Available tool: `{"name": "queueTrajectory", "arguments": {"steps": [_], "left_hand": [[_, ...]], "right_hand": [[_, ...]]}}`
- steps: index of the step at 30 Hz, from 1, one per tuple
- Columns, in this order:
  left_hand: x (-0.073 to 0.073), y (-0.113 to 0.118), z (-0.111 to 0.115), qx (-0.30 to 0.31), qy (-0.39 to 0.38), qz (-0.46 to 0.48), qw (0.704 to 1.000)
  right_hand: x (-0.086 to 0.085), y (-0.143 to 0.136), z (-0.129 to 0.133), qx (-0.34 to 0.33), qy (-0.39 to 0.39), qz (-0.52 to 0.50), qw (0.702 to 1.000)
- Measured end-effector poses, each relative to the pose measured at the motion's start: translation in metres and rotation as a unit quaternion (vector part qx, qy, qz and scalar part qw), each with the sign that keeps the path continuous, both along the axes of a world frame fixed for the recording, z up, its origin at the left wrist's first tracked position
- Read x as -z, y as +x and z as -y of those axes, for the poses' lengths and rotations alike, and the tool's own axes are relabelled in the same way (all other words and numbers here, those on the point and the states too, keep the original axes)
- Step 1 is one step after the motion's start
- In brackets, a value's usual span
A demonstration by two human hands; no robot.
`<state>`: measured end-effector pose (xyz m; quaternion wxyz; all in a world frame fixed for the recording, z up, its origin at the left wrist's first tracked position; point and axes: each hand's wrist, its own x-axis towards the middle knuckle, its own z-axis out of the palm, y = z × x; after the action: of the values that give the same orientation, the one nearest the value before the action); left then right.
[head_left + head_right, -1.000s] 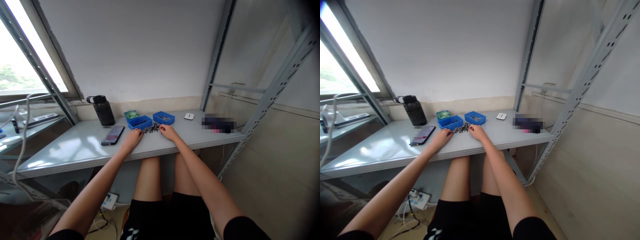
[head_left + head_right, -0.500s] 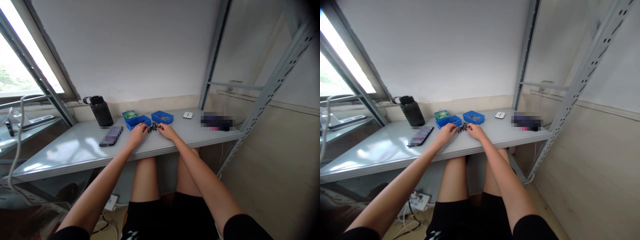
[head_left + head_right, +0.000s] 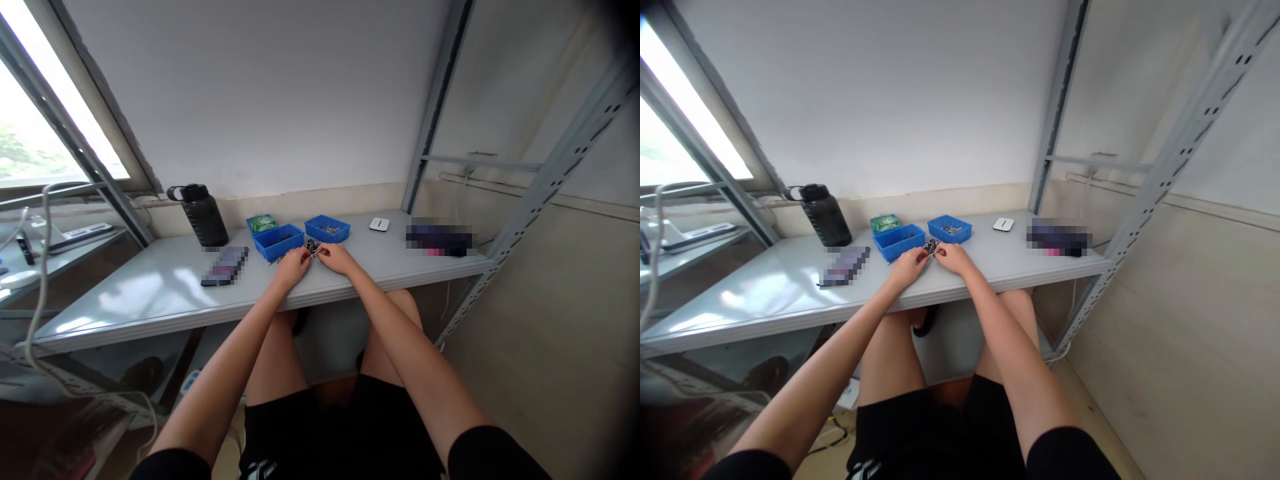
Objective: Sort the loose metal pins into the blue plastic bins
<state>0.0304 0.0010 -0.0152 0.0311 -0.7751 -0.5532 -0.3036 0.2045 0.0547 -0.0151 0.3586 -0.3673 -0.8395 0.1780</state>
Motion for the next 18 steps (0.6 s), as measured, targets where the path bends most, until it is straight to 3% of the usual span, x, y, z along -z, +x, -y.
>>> {"name": "queueTrajectory", "arguments": {"steps": [18], "left_hand": [[0.0000,-0.0010,-0.0026,0.003,-0.005,0.040,0.999]], "right_hand": [[-0.0013,-0.0002,0.0016,0.003,0.012,0.020,1.000]]}}
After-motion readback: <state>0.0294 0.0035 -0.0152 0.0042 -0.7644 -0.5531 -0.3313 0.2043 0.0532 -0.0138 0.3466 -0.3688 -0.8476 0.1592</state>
